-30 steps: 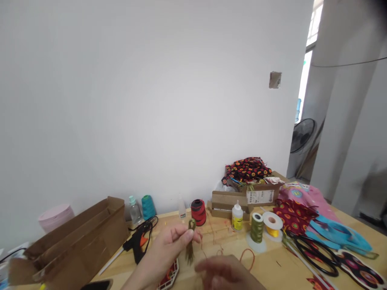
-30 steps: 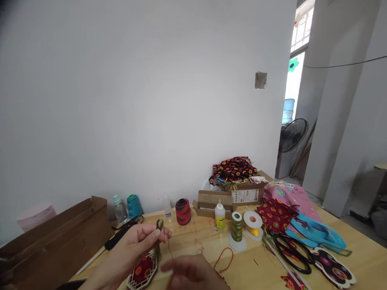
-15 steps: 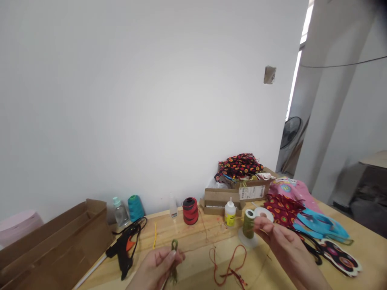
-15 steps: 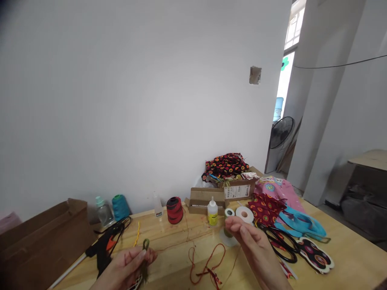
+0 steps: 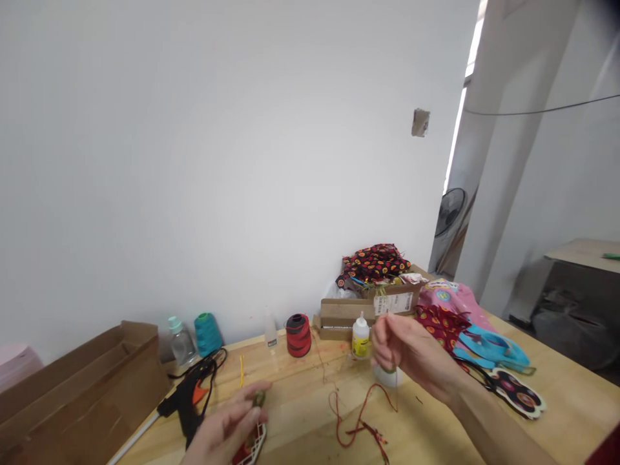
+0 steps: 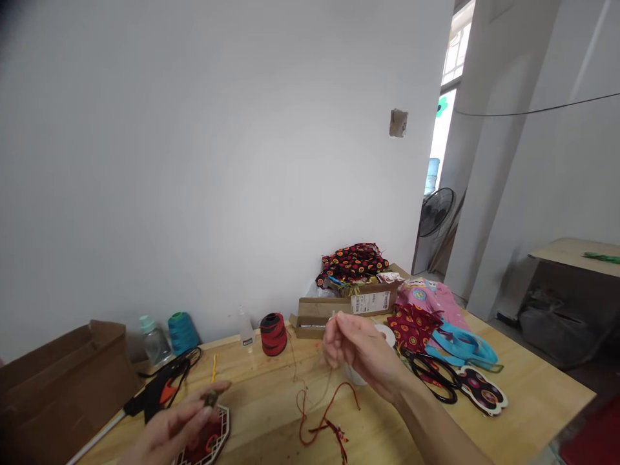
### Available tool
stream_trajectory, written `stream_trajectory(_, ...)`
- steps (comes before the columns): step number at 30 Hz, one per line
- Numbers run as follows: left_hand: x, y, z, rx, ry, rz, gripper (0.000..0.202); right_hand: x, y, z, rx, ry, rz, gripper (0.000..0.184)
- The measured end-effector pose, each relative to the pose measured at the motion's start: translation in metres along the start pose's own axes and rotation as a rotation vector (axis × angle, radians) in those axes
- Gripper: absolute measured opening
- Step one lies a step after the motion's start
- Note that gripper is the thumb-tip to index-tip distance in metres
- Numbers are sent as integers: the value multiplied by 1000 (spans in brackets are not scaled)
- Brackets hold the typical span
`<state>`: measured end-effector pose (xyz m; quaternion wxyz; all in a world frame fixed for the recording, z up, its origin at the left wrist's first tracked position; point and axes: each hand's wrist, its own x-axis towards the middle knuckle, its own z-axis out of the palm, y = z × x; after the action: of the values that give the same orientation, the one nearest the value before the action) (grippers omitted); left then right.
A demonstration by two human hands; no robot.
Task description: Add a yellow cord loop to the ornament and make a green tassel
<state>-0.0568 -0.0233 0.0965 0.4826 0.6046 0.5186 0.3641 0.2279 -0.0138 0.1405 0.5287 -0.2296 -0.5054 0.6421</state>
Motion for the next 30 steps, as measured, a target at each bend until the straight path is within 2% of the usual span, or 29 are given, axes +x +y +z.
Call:
stream_trajectory(2, 2, 14, 0, -26, 12, 15, 29, 5, 4, 5, -2, -98, 115, 39)
stream_trajectory(4, 5, 26, 7, -109, -25, 29, 28, 8, 9, 8, -22, -174, 211, 49)
stream_trajectory(9, 16, 45, 43, -192, -232, 137, 24, 7, 17, 11, -101, -234, 340, 56)
stream_trajectory(13, 26, 46, 66, -250, -354, 157, 27, 1, 15, 14, -227, -167, 304, 54)
stream_trajectory(17, 33, 39, 76, -329, -364, 123, 32, -4, 11, 17, -318, -117, 249, 48)
stream_trajectory(25, 33, 43, 88, -559, -416, 110, 32, -4, 17, 20, -173, -92, 259, 42)
stream_trajectory(28, 31, 47, 88, -621, -461, 122, 27, -6, 20, 20, -126, -70, 190, 33)
stream_trajectory(30, 31, 51, 83, -640, -448, 126, 25, -9, 22, 19, -109, -58, 143, 27)
